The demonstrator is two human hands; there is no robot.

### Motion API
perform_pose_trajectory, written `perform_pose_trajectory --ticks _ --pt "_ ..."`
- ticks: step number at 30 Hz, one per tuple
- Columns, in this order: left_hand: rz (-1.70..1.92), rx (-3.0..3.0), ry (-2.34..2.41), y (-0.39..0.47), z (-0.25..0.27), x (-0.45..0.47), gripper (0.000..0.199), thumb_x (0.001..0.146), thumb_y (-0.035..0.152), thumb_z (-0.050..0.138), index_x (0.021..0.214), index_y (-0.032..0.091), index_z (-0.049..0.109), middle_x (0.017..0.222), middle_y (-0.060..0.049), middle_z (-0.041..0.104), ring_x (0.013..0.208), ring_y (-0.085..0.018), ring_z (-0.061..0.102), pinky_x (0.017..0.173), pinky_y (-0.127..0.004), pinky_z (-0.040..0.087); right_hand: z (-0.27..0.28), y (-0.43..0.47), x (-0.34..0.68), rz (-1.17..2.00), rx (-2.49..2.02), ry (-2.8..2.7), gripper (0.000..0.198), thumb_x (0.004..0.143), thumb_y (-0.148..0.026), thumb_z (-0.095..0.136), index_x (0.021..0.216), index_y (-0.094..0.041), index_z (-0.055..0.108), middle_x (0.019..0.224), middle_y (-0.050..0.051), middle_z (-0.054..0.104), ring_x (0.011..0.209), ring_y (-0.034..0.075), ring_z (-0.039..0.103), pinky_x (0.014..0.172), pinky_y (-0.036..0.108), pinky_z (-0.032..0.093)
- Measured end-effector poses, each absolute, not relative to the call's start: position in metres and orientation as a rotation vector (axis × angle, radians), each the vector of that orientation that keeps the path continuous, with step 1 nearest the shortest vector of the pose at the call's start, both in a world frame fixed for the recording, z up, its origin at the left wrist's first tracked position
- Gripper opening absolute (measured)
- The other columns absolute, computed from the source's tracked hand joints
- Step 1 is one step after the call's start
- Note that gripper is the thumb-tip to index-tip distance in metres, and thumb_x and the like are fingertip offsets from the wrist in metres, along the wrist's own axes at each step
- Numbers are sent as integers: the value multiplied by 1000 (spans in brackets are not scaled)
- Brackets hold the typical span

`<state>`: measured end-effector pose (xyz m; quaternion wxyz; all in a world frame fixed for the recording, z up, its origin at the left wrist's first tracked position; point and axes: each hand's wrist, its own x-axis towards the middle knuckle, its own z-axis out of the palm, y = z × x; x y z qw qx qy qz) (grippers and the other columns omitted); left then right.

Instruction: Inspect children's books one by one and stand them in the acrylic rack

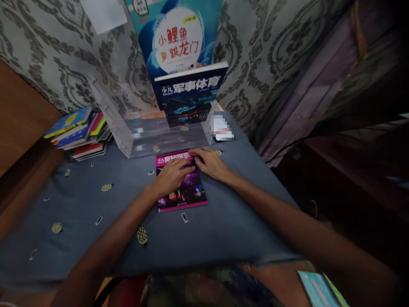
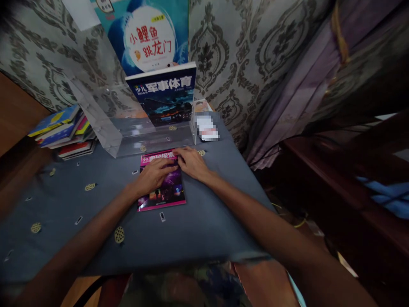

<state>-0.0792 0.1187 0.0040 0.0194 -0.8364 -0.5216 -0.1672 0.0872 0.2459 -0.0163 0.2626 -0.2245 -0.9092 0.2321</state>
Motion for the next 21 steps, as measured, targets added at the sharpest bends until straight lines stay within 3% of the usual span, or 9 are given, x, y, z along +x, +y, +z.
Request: perform_pose_trajectory --ticks 6,16,21 --pt "-461 -2760 -1554 85 16 -55 37 96 9 45 124 22 66 125 -9 65 118 -24 58 101 -47 49 -15 243 89 590 -648 -2497 32 91 -20 55 121 -21 66 118 8 72 112 27 62 99 44 49" --pt "-528 -2816 -1444 48 20 -36 27 103 23 47 123 22 65 125 -9 67 117 -23 60 97 -43 52 -12 238 92 494 -685 -2583 38 93 -30 58 129 -20 61 126 11 68 117 30 59 101 48 46" --pt "-565 -2647 -1444 49 15 -31 26 104 26 47 117 13 64 114 -13 70 108 -23 65 92 -41 58 -8 228 97 476 -648 -2634 43 95 -31 55 136 -17 58 136 14 63 129 32 53 107 52 42"
